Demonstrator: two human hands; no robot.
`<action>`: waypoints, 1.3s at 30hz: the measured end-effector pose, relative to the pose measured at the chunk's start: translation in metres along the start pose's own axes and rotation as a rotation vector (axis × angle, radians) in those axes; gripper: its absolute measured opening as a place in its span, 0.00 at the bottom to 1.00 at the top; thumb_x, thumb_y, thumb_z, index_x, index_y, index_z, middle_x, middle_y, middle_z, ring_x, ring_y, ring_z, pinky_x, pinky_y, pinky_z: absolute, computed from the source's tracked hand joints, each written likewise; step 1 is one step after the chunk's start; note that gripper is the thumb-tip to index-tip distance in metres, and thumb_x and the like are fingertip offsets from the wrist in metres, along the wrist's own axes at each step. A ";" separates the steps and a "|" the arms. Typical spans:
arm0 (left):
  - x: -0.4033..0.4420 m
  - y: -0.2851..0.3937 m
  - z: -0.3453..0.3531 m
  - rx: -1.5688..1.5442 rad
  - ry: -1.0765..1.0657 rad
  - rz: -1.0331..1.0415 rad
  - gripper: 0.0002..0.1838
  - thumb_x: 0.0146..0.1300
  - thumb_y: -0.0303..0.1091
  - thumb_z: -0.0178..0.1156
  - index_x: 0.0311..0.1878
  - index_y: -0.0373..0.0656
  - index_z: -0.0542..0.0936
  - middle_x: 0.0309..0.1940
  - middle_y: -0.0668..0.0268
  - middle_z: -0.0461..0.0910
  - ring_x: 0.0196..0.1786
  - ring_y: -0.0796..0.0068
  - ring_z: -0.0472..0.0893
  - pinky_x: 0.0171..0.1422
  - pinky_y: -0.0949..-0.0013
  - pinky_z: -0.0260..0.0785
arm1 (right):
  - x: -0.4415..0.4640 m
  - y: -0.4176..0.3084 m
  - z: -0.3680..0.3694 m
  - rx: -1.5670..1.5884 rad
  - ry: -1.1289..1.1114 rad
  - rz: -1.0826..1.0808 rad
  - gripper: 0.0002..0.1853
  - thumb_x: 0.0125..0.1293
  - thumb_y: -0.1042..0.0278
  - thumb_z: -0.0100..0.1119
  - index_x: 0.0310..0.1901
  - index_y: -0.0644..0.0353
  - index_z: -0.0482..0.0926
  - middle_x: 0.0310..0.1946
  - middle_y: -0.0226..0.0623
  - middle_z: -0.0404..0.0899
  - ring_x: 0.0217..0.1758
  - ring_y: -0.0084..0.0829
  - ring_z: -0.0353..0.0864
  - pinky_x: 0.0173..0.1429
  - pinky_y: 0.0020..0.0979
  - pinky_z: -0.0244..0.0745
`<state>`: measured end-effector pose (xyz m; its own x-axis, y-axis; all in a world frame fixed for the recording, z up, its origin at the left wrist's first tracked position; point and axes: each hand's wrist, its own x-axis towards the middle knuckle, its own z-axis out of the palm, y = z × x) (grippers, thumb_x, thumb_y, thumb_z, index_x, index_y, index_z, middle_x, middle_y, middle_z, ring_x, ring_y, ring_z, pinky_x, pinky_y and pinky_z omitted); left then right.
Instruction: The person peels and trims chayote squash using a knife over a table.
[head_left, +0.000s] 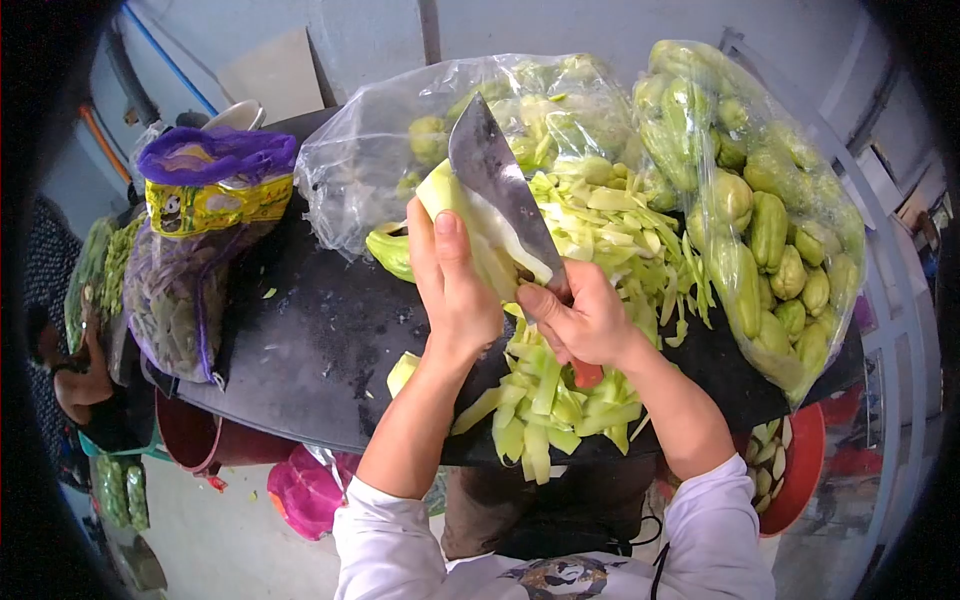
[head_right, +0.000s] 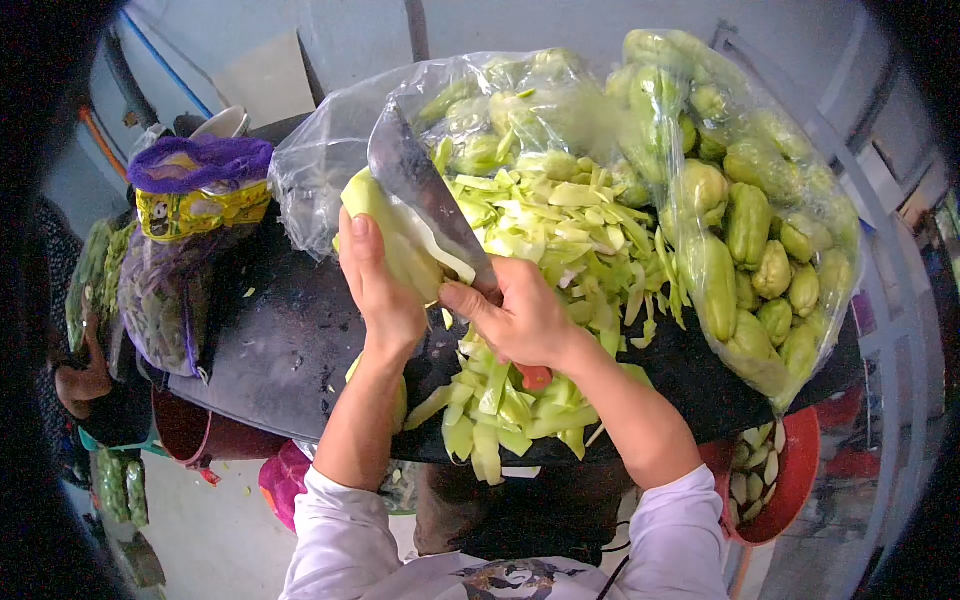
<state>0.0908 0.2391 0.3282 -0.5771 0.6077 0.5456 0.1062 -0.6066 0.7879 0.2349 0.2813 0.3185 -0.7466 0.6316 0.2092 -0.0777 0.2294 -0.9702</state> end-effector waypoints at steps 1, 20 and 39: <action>0.001 -0.002 -0.002 0.066 -0.010 0.012 0.23 0.76 0.51 0.41 0.53 0.37 0.69 0.38 0.64 0.75 0.39 0.78 0.72 0.42 0.71 0.66 | -0.001 -0.003 -0.002 0.085 -0.046 0.070 0.22 0.71 0.52 0.60 0.48 0.67 0.75 0.15 0.27 0.71 0.12 0.19 0.67 0.17 0.25 0.63; 0.025 -0.002 -0.036 0.529 -0.338 0.261 0.24 0.70 0.43 0.52 0.61 0.34 0.67 0.35 0.50 0.80 0.37 0.51 0.82 0.43 0.59 0.72 | -0.012 -0.007 -0.027 0.413 -0.119 0.271 0.19 0.73 0.51 0.55 0.36 0.60 0.68 0.10 0.24 0.60 0.07 0.19 0.62 0.11 0.26 0.63; 0.029 -0.020 -0.050 -0.904 -0.138 -0.539 0.32 0.71 0.60 0.43 0.63 0.42 0.70 0.46 0.56 0.77 0.47 0.61 0.78 0.53 0.55 0.73 | -0.009 -0.002 -0.019 -0.519 0.197 -0.035 0.20 0.71 0.53 0.59 0.42 0.67 0.76 0.23 0.47 0.79 0.25 0.42 0.79 0.32 0.40 0.71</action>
<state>0.0313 0.2435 0.3139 -0.2653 0.9285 0.2597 -0.8107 -0.3606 0.4611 0.2540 0.2894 0.3209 -0.6076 0.7322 0.3077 0.2726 0.5562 -0.7851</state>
